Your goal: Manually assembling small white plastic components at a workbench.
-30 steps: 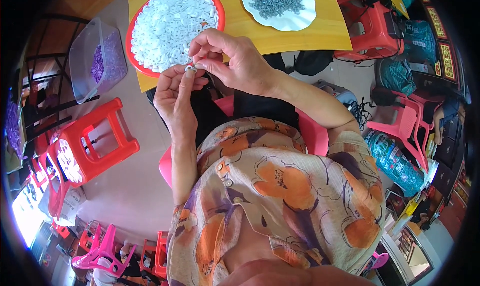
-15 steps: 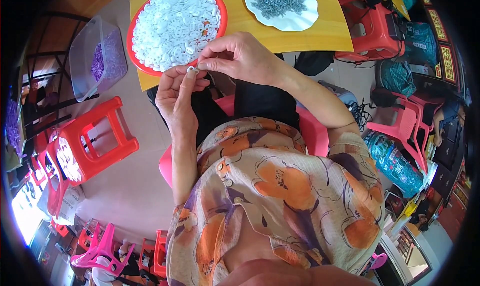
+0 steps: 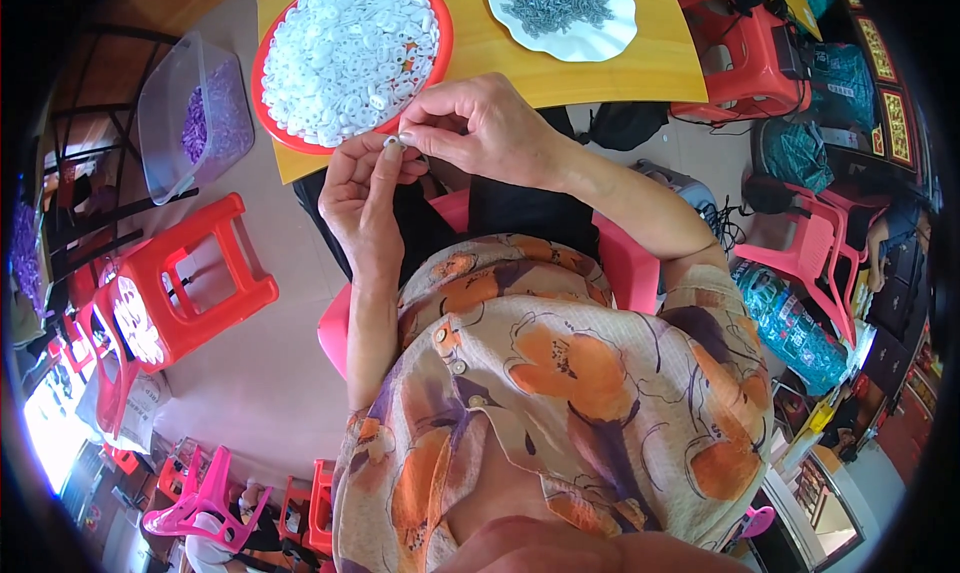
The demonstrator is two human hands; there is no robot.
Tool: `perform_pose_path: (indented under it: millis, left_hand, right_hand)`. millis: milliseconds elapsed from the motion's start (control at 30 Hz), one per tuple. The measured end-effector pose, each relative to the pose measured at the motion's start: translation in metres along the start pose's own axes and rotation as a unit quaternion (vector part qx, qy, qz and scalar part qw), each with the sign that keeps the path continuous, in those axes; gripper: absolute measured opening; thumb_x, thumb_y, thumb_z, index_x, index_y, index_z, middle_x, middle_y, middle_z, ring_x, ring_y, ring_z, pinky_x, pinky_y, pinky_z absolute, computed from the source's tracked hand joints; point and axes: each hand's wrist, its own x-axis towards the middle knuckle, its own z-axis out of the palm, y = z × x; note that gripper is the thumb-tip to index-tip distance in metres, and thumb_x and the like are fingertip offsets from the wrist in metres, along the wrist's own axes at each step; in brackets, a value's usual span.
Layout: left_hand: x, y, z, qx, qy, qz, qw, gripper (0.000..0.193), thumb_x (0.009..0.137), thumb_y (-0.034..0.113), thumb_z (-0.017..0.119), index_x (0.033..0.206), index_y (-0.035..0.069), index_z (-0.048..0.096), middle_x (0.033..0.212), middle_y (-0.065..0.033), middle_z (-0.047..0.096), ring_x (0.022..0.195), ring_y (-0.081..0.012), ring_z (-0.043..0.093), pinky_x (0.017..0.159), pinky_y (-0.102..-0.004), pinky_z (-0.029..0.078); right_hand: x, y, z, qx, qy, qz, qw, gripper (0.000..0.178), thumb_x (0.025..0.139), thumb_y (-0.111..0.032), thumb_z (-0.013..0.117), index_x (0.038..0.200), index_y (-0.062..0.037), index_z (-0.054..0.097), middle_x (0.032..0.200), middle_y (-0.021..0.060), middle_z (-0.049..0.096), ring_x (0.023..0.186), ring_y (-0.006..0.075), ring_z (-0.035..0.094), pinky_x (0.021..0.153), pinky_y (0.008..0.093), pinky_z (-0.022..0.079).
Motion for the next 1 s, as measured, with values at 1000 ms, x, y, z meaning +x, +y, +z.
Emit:
perform_pose_path:
  millis: [1000]
  left_hand:
    - [0.009,-0.003,-0.016,-0.07,0.036,-0.068,0.995,0.01,0.087,0.009,0.058,0.094,0.001,0.056,0.085,-0.0116,0.066,0.068,-0.0124,0.062,0.064,-0.0205,0.047]
  right_hand:
    - [0.065,0.071,0.021,-0.374,-0.006,0.024,0.927,0.017,0.075,-0.016,0.064,0.088,-0.0052,0.062,0.081,0.0099,0.063,0.079,0.0281,0.062,0.065,0.0393,0.048]
